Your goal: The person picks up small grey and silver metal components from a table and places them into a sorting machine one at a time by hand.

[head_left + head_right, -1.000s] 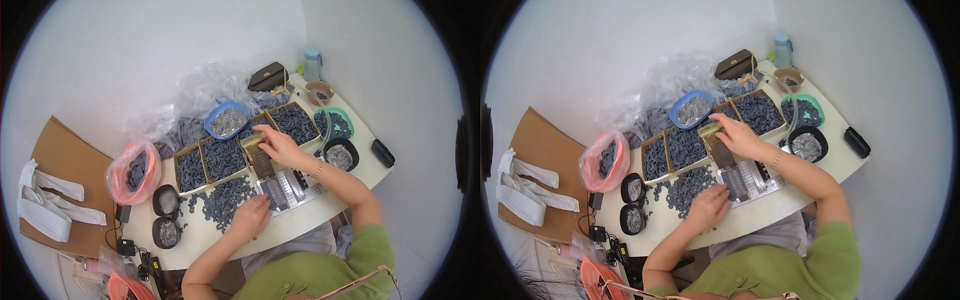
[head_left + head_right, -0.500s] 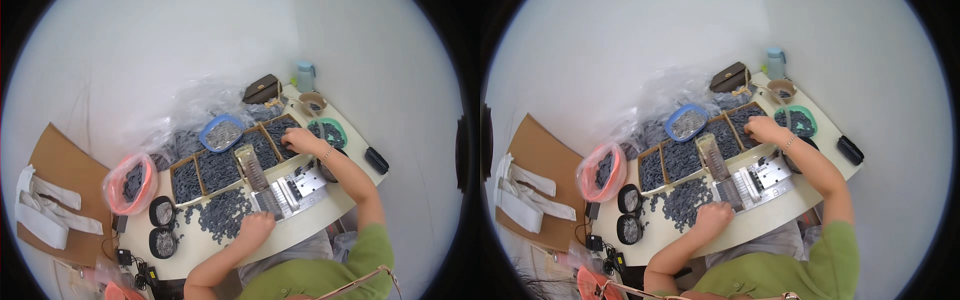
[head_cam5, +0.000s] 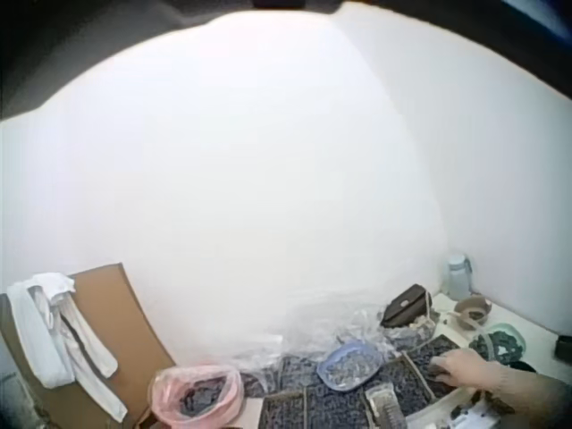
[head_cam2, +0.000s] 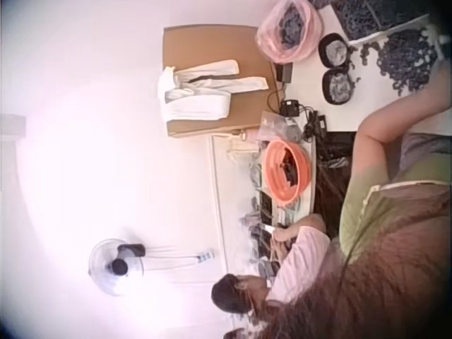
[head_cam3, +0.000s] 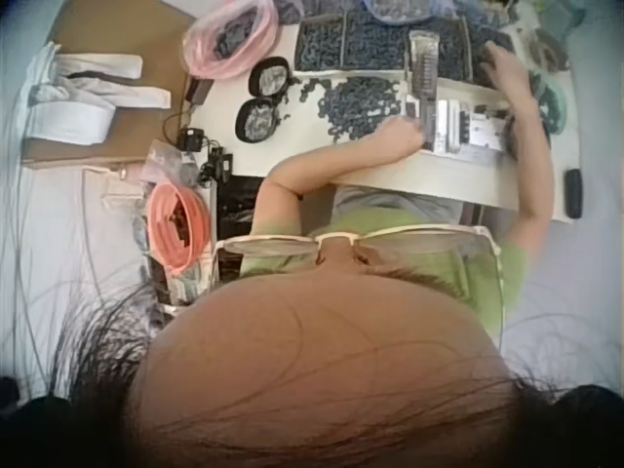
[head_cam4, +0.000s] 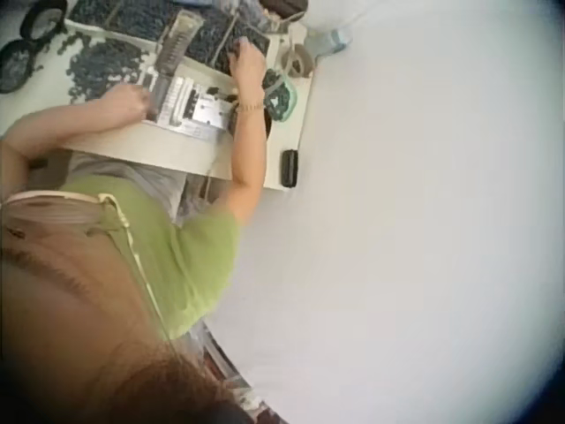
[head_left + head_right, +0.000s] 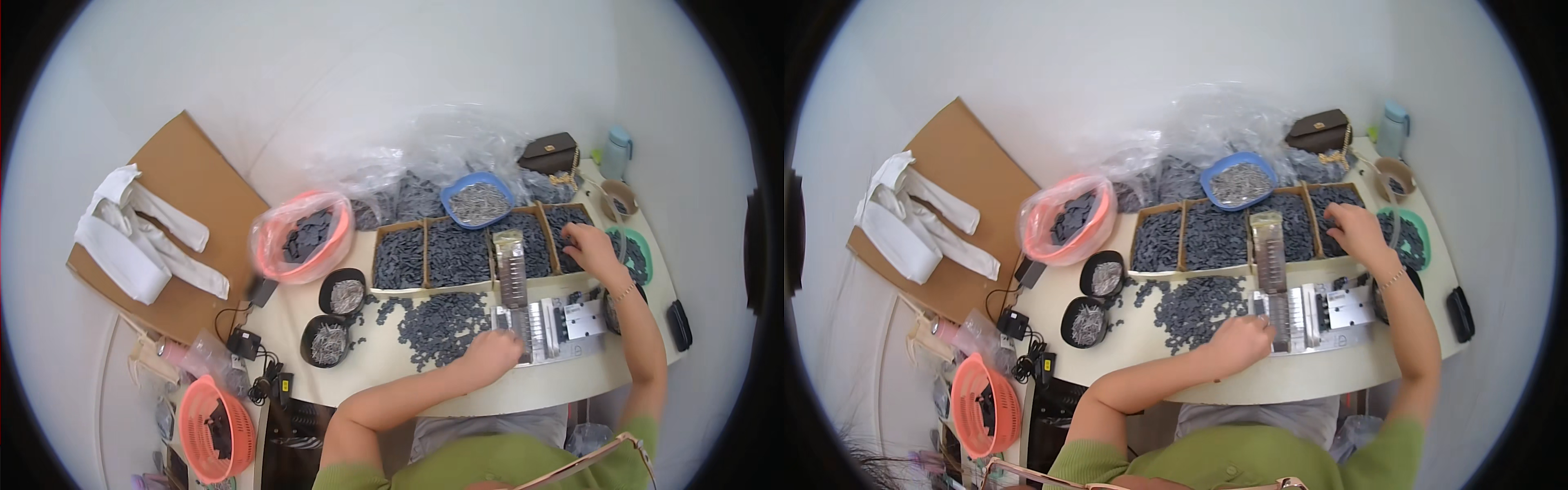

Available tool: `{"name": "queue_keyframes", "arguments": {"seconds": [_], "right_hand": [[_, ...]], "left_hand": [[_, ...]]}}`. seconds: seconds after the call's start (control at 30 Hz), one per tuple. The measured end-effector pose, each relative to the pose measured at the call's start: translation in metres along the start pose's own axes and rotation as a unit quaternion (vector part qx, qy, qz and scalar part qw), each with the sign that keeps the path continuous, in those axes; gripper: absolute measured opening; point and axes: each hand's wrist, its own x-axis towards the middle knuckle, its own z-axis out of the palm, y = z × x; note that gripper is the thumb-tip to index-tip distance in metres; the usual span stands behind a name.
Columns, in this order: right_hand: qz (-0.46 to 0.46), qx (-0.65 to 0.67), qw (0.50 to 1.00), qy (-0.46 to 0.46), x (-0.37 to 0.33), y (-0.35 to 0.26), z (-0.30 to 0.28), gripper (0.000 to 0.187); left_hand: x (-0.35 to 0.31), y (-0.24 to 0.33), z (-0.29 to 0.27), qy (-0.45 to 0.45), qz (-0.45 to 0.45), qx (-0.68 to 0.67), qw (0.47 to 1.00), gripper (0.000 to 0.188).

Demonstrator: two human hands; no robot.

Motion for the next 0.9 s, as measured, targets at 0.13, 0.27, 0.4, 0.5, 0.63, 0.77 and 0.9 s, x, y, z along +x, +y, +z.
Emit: {"name": "queue_keyframes", "arguments": {"seconds": [0.13,0.27,0.4,0.5,0.63,0.77,0.9], "right_hand": [[-0.033,0.085,0.995,0.048,-0.019,-0.014,-0.011,0.021],[-0.050,0.145,0.987,0.045,-0.038,-0.029,-0.015,0.012],[-0.090,0.162,0.982,0.025,-0.052,-0.040,-0.010,0.013],[-0.101,0.181,0.978,-0.002,-0.055,-0.045,0.000,0.013],[-0.141,0.163,0.976,-0.034,-0.056,-0.051,0.016,0.015],[-0.146,0.171,0.972,-0.062,-0.061,-0.067,0.010,0.017],[-0.141,0.189,0.969,-0.077,-0.071,-0.067,0.010,0.018]], "left_hand": [[0.005,-0.060,-0.063,0.192,-0.106,-0.123,0.968,0.010],[-0.030,-0.172,-0.128,0.398,-0.267,0.024,0.878,0.017],[-0.055,-0.244,-0.134,0.406,-0.244,0.277,0.836,0.023],[-0.044,-0.249,-0.098,0.285,-0.245,0.129,0.918,0.015],[-0.011,-0.222,-0.045,0.184,-0.190,0.083,0.961,0.010],[-0.008,-0.237,-0.028,0.113,-0.191,0.155,0.962,0.011],[-0.005,-0.220,-0.042,0.190,-0.214,0.065,0.956,0.015]]}}
